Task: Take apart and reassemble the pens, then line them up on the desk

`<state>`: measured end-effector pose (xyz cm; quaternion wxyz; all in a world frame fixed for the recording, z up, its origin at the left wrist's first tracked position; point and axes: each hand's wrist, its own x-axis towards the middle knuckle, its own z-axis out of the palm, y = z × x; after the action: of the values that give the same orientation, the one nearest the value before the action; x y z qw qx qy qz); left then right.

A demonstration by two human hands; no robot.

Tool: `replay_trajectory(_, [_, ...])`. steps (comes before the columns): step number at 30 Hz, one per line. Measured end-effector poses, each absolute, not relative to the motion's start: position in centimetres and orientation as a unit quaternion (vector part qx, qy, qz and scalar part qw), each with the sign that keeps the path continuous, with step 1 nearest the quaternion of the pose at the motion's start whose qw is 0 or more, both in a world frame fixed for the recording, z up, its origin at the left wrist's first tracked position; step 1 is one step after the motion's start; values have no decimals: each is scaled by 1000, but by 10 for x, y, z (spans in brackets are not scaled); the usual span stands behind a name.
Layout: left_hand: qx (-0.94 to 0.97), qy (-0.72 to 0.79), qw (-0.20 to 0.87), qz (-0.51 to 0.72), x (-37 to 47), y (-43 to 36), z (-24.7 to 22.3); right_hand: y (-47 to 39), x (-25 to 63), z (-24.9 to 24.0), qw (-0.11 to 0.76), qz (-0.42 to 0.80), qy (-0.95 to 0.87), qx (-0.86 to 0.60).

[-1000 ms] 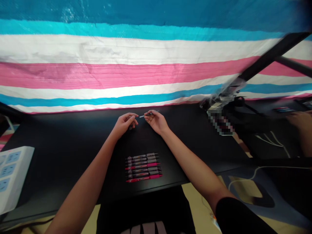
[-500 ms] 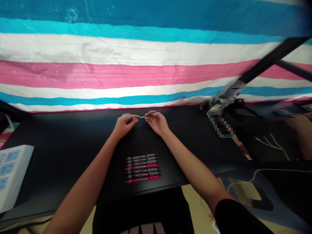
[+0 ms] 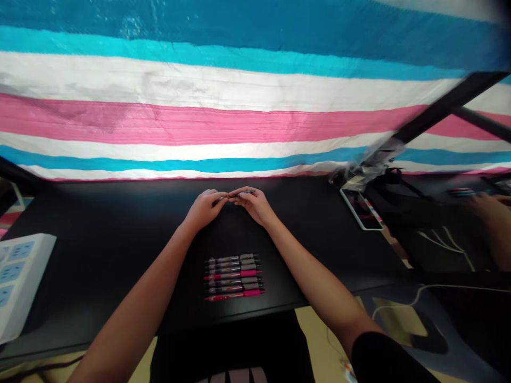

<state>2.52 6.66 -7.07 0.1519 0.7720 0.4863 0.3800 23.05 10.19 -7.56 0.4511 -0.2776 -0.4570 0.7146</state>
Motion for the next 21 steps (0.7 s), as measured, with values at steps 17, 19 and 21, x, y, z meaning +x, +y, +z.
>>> replay_trajectory(17, [791, 491, 148, 334, 19, 68, -65, 97, 224, -79, 436, 419, -644, -469])
replay_trajectory(19, [786, 496, 147, 339, 18, 68, -64, 98, 225, -78, 438, 419, -654, -452])
replay_trajectory(21, [780, 502, 143, 344, 18, 69, -63, 100, 227, -78, 455, 417, -660, -429])
